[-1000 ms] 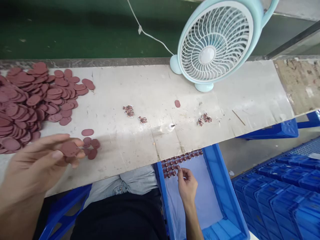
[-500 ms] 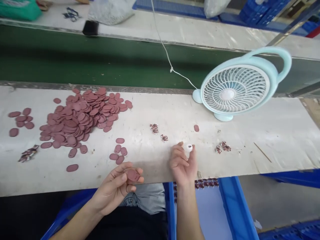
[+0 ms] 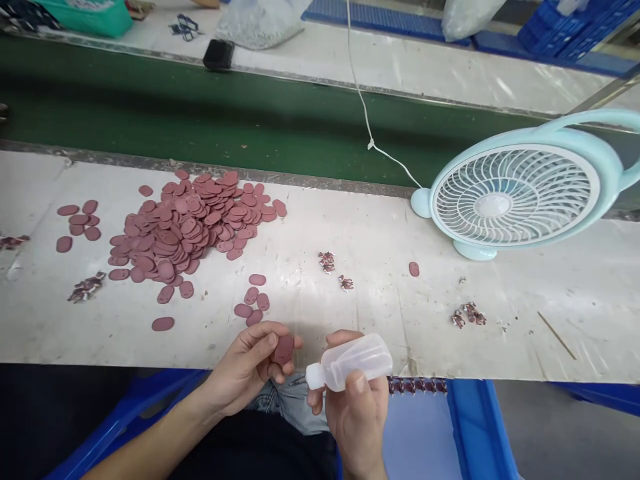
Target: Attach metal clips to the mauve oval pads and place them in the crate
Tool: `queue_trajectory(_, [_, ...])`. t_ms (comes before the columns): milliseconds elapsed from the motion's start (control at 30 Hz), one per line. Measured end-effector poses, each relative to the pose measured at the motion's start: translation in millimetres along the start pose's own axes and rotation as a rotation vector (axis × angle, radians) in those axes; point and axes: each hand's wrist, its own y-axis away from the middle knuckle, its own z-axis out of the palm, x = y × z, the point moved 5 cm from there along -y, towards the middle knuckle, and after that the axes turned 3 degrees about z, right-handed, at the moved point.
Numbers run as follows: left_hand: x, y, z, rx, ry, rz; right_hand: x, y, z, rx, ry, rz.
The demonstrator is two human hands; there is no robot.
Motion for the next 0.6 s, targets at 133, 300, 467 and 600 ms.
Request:
queue_trajectory(133, [3, 3, 3.1, -0.073, -0.03, 0.025, 1, 1, 1, 0.005, 0.035, -0.061])
queue_trajectory(300, [3, 6, 2.4, -0.153, -0.055, 0.047, -11, 5, 18, 0.099, 0.11, -0.186])
queue_trajectory(467, [1, 7, 1.9, -0.168, -0.115, 0.101, -15, 10, 33, 0.187, 0.249, -0.427])
queue_trajectory(600, [-2, 9, 2.6, -0.143, -0.104, 0.106, -10, 13, 32, 0.312, 0.284, -0.469])
